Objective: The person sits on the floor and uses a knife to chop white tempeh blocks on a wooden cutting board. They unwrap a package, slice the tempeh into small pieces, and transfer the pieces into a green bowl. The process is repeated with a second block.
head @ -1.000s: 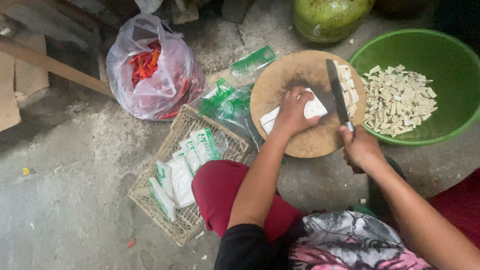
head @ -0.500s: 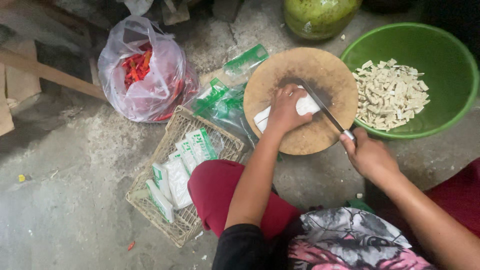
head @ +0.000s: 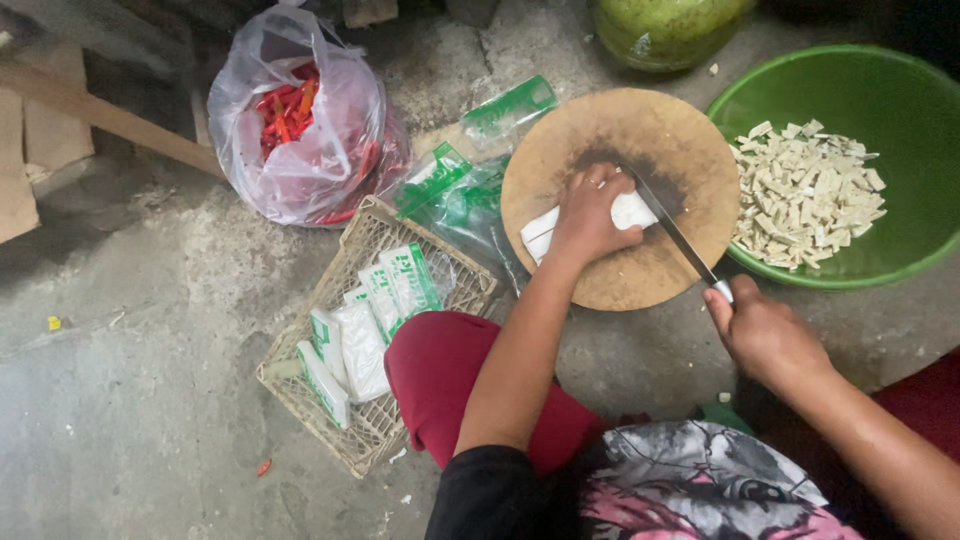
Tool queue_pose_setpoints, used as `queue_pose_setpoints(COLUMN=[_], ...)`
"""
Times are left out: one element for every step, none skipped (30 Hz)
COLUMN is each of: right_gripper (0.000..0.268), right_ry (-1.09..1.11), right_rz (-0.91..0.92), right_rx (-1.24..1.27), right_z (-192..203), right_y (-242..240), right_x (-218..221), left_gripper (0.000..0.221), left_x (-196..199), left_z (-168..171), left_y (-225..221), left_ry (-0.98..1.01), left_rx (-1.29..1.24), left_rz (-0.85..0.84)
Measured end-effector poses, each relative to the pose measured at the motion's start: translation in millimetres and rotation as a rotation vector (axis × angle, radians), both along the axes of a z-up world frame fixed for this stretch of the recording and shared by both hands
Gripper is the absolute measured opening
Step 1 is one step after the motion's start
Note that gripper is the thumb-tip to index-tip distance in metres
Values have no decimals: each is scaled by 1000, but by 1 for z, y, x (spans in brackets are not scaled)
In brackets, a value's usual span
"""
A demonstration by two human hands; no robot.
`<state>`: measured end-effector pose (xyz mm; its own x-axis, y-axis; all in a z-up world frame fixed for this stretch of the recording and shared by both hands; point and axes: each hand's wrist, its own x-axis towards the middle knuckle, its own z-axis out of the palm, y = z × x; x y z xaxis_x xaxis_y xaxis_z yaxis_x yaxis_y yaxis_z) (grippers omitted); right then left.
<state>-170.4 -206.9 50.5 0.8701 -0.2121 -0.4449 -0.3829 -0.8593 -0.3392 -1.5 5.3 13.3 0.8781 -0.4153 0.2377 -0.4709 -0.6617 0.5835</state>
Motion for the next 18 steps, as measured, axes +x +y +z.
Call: queue_pose_setpoints(right_gripper=[54, 54, 55, 56, 56, 57, 57, 57, 56, 57, 57, 57, 58, 58, 59, 58, 58, 58], right_ry=[0, -2, -4, -9, -15, -16, -28, -43, -57, -25, 6, 36, 43, 57, 72, 56, 40, 25], right_rz=[8, 19, 30, 32, 33, 30, 24, 16, 8, 6, 3, -1, -1, -2, -4, -1, 1, 6], right_rx=[-4, -12, -19, -7, 5, 19, 32, 43, 55, 33, 11, -16, -11, -8, -5, -17, -30, -41], right_z=[-5, -10, -15, -21, -26, -31, -34, -36, -37, -37, -34, -32, -31, -29, -28, -28, -27, -28], right_y=[0, -1, 0, 3, 6, 8, 7, 5, 2, 1, -2, -6, -8, -10, -9, -9, -7, -3], right_x=[3, 8, 13, 20, 29, 32, 32, 29, 24, 16, 2, -9, -12, -19, -24, -20, -14, -9], left_gripper=[62, 63, 64, 63, 62, 62, 62, 62, 62, 62, 62, 61, 61, 60, 59, 60, 60, 61], left_x=[0, 1, 1, 2, 2, 1, 1, 1, 0, 1, 0, 1, 4, 2, 0, 2, 2, 1], left_z=[-1, -3, -4, -6, -7, -9, -12, -14, -15, -16, -17, -17, -17, -18, -19, -18, -16, -15], left_y=[0, -1, -2, -1, 0, 0, 0, -2, -3, -1, -1, -1, 1, 1, 2, 2, 2, 4], left_ry=[15, 29, 44, 33, 23, 17, 27, 35, 44, 33, 22, 9, 1, 0, 0, -1, -3, -2], left_rx=[3, 3, 3, -7, -17, -25, -20, -16, -11, -20, -30, -42, -46, -50, -55, -44, -33, -21], left_rz=[1, 5, 9, 8, 8, 3, 13, 21, 29, 23, 18, 12, 6, 0, -7, -18, -30, -39])
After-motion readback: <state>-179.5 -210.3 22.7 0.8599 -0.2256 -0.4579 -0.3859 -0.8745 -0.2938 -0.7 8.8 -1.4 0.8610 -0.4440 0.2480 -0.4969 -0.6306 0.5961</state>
